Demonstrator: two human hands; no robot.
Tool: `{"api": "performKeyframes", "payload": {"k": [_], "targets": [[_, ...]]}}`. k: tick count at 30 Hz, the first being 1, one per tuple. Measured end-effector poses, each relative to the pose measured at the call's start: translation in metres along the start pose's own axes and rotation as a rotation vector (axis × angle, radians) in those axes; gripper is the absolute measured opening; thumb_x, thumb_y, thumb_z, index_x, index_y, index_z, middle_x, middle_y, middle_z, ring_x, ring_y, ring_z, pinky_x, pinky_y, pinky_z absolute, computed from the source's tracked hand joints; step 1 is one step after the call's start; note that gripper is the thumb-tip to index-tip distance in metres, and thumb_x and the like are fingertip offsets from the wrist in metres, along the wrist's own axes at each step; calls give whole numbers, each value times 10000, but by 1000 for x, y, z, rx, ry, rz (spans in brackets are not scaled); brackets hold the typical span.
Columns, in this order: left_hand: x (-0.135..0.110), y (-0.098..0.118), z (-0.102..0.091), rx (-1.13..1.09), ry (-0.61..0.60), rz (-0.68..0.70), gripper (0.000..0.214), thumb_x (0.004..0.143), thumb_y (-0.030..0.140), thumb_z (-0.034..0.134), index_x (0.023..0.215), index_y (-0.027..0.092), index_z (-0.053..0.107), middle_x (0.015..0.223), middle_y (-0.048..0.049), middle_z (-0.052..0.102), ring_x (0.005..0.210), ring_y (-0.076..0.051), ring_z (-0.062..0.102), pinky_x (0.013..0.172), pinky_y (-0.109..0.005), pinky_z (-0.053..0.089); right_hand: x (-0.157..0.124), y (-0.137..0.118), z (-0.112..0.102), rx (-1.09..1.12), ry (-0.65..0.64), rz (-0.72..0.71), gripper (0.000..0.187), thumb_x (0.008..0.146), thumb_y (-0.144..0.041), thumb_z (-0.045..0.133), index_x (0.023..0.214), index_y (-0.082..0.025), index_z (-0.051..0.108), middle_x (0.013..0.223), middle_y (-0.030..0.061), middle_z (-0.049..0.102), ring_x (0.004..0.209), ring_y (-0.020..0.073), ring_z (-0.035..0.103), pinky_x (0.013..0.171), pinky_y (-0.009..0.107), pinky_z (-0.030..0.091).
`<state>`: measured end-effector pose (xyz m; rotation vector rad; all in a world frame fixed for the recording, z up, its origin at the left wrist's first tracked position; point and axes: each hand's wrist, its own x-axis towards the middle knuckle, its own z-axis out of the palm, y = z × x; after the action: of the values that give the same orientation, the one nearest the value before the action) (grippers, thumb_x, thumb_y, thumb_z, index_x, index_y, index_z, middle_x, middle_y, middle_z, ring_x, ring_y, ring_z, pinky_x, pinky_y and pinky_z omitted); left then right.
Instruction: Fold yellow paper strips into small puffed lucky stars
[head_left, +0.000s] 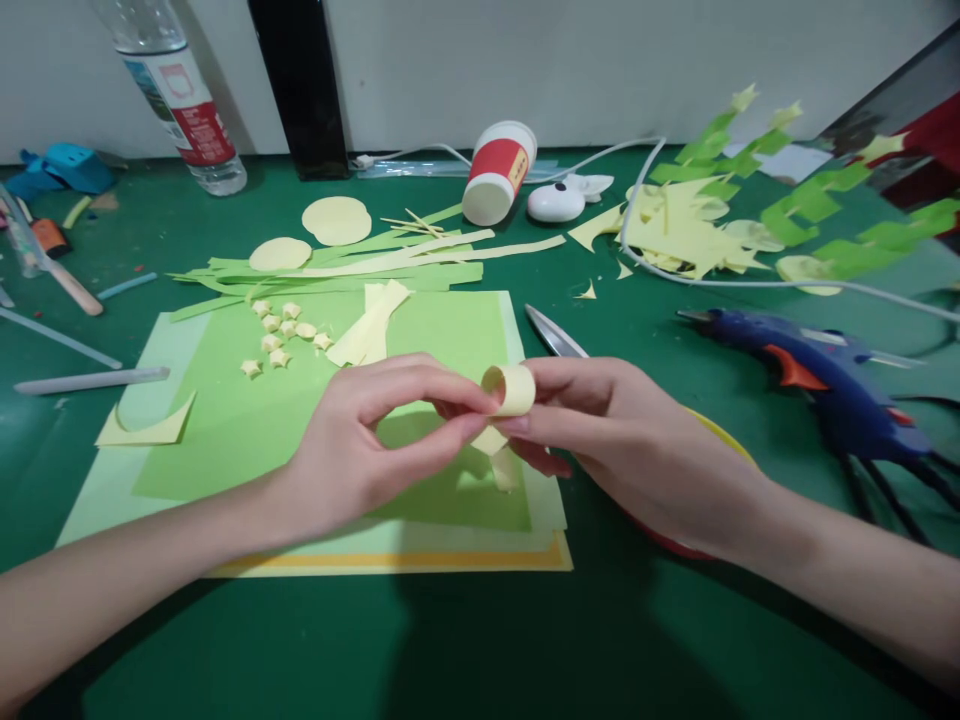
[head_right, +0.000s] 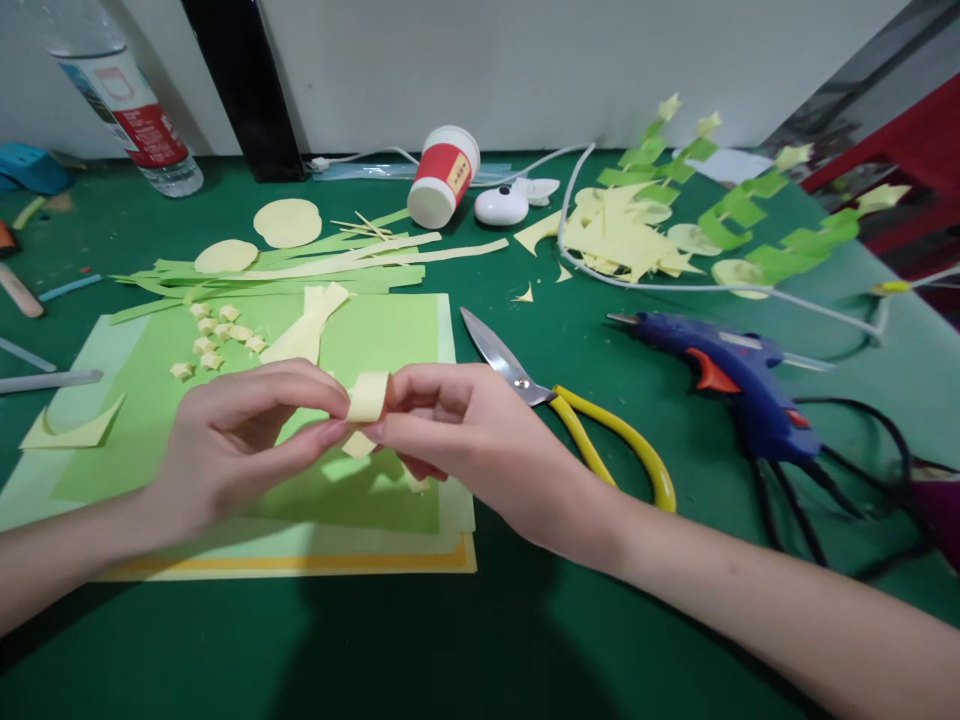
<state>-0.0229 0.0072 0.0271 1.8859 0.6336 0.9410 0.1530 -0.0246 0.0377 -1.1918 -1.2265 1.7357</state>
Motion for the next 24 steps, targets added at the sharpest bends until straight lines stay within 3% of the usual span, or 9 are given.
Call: {"api": "performKeyframes", "payload": {"k": [5, 11, 14, 18, 20, 24], "targets": [[1, -3, -8, 179, -66, 246, 241, 688, -6, 585, 876, 139, 621, 862, -49, 659, 753, -98, 599, 650, -179, 493, 1, -4, -5, 207, -115, 157, 124, 738, -175, 580, 615, -158, 579, 515, -35, 430, 438, 37, 341, 415, 186, 246], [4, -6, -11, 296, -23, 314, 164, 709, 53, 615, 832, 160, 638, 843, -37, 650, 747, -87, 592, 653, -167, 479, 4, -5, -7, 238, -161, 171, 178, 784, -191, 541, 615, -149, 579, 506, -39, 442, 426, 20, 347, 404, 159, 257], [5, -4, -8, 214, 60, 170, 114, 719, 74, 618, 751, 174, 660, 782, -16, 628, 699, -82, 576, 618, -181, 471, 3, -6, -4, 20, -37, 40, 101, 772, -201, 554, 691, -159, 598, 583, -29, 509, 462, 28, 386, 421, 160, 302], [4, 2, -3, -5, 92, -92, 78, 720, 126, 634, 723, 196, 668, 735, 10, 612, 671, -78, 548, 565, -173, 454, -1, -7, 1, -428, 178, -301, 106, 719, -203, 597, 626, -154, 584, 637, -3, 576, 546, 69, 471, 451, 180, 361], [3, 5, -1, -71, 80, -179, 65, 724, 144, 637, 716, 199, 669, 738, 15, 612, 685, -72, 545, 568, -158, 448, -3, -7, 2, -549, 197, -421, 150, 739, -199, 577, 597, -151, 574, 589, -7, 564, 526, 67, 472, 443, 178, 365], [3, 8, 1, -215, 48, -316, 58, 742, 191, 628, 761, 221, 673, 789, 31, 624, 692, -53, 550, 577, -122, 444, -4, -6, 2, -637, 183, -503, 142, 761, -163, 558, 621, -145, 572, 591, -5, 567, 520, 56, 467, 442, 165, 366]]}}
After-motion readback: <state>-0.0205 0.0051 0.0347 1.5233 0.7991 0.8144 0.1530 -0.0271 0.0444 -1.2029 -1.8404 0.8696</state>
